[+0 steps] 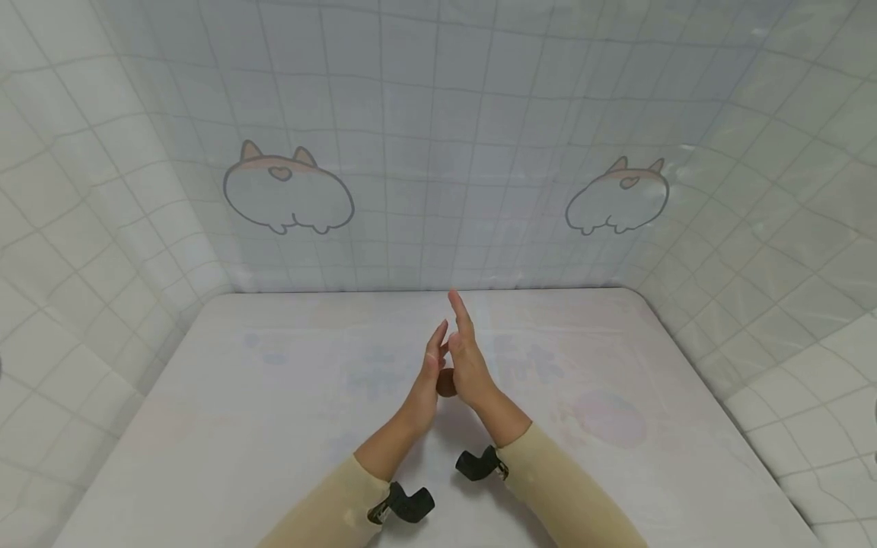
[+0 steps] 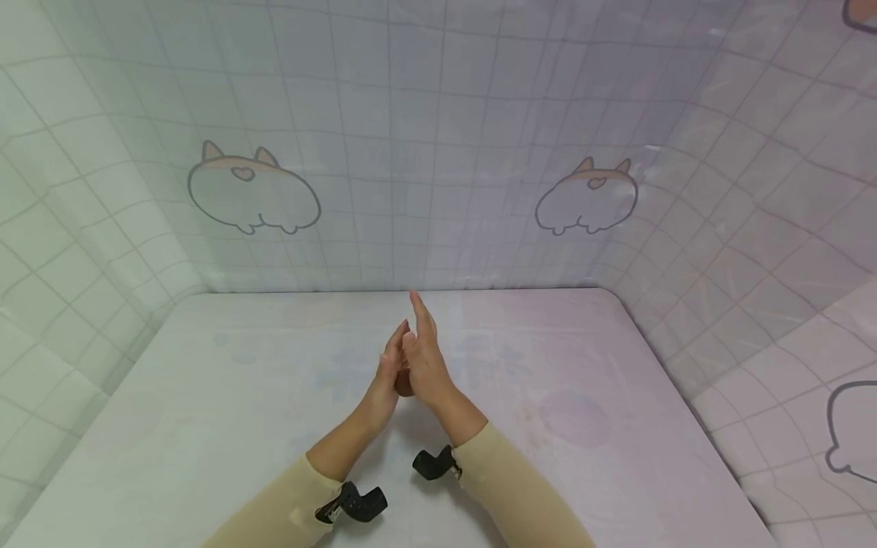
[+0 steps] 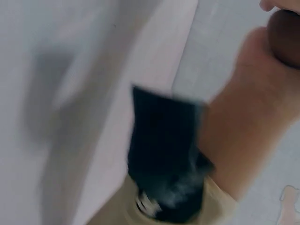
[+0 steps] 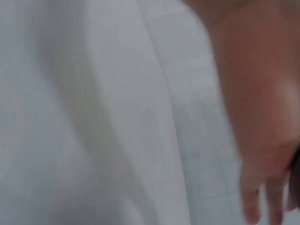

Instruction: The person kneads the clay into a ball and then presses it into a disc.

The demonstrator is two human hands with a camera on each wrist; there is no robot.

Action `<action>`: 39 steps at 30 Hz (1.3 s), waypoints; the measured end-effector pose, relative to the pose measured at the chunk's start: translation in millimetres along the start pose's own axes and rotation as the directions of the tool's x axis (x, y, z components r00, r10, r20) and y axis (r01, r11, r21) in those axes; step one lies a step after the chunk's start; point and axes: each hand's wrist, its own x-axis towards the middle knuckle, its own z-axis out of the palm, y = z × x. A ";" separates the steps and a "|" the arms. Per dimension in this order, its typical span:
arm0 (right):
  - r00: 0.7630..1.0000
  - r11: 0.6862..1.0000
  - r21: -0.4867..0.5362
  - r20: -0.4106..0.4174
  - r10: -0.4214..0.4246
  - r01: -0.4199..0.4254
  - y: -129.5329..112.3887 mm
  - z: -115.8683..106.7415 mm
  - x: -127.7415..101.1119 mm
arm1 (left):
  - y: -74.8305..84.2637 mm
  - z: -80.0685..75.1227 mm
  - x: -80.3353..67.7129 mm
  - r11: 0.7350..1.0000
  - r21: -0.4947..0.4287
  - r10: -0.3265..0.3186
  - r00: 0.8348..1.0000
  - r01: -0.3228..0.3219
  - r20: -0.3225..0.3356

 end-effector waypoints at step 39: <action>0.984 0.978 0.155 0.089 -0.155 0.140 -9.7 22.3 -31.6 | 8.3 -13.1 14.9 0.980 0.197 0.070 0.985 -0.038 -0.159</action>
